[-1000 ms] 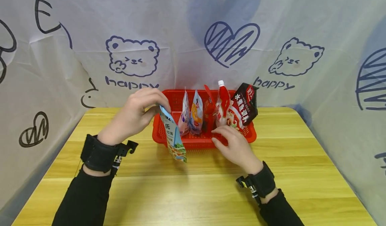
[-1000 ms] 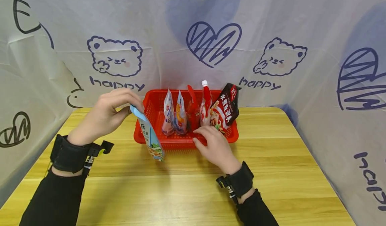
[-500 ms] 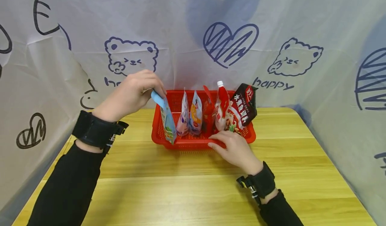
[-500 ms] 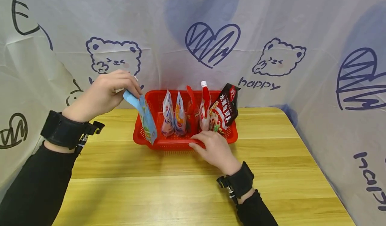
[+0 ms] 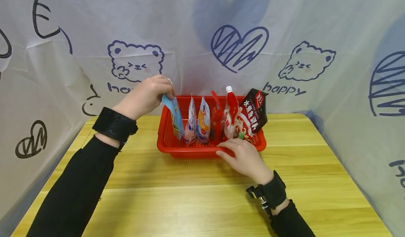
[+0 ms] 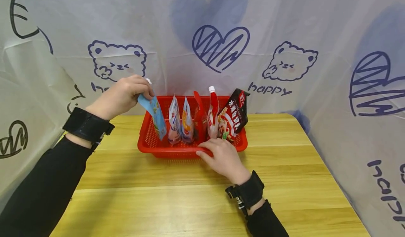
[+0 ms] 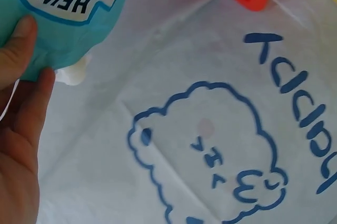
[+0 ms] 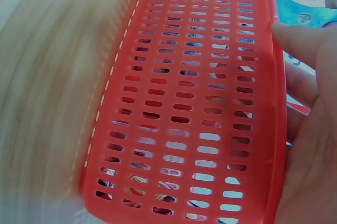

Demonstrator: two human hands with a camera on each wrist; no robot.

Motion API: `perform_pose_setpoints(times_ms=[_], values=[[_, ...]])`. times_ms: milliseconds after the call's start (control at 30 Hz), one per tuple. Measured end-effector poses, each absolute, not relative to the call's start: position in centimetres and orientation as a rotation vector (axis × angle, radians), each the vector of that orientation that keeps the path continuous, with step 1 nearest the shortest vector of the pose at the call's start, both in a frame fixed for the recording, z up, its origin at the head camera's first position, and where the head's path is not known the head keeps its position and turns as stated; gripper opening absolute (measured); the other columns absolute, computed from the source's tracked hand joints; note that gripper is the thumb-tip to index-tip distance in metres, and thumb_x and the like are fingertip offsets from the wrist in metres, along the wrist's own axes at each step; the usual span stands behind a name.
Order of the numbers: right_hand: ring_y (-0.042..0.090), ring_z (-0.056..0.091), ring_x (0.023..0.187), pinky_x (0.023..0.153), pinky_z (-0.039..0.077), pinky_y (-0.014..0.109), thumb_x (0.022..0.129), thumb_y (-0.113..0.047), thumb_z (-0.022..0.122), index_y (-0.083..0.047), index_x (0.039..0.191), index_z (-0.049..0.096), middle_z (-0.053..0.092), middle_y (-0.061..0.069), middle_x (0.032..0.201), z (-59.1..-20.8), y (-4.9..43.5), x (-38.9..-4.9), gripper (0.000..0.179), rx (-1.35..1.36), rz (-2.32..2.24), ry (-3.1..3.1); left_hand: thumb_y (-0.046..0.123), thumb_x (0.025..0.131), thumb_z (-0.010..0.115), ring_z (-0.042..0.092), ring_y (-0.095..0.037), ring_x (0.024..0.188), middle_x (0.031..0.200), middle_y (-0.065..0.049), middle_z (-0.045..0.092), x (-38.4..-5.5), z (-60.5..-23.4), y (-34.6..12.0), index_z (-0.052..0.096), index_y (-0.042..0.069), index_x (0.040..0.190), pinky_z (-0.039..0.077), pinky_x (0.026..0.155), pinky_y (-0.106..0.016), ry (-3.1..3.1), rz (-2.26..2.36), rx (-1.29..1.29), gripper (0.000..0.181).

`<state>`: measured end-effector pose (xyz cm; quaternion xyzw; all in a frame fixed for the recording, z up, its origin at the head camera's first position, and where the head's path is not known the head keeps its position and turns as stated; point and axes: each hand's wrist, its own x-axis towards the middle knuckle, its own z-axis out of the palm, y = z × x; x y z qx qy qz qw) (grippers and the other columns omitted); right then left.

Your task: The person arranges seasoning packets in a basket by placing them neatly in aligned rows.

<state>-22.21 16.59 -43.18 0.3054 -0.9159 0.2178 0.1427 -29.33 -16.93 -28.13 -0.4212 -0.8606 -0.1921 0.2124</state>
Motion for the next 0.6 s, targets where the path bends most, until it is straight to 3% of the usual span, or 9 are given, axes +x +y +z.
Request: perform_pose_setpoints(times_ms=[233,600], values=[[0.026,0.072,0.107,0.092,0.058,0.046,0.098,-0.039,0.073,-0.017,0.115,0.079,0.076,0.004,0.116,-43.3,16.6,-22.3,0.028,0.881,0.613,-2.641,-0.017,0.084,0.075,0.059,-0.026,0.093,0.094,-0.01,0.069,-30.1,-29.9,-16.5,0.077,0.002,0.09,0.061,0.083,-0.038,-2.482,-0.402,-1.065,0.02],[0.026,0.072,0.108,0.092,0.058,0.046,0.098,-0.04,0.073,-0.017,0.116,0.079,0.076,0.004,0.118,-43.5,16.6,-22.3,0.029,0.876,0.614,-2.649,-0.02,0.087,0.069,0.06,-0.027,0.093,0.093,-0.012,0.07,-31.2,-32.8,-15.7,0.079,0.0,0.09,0.061,0.082,-0.035,-2.545,-0.3,-1.096,0.023]])
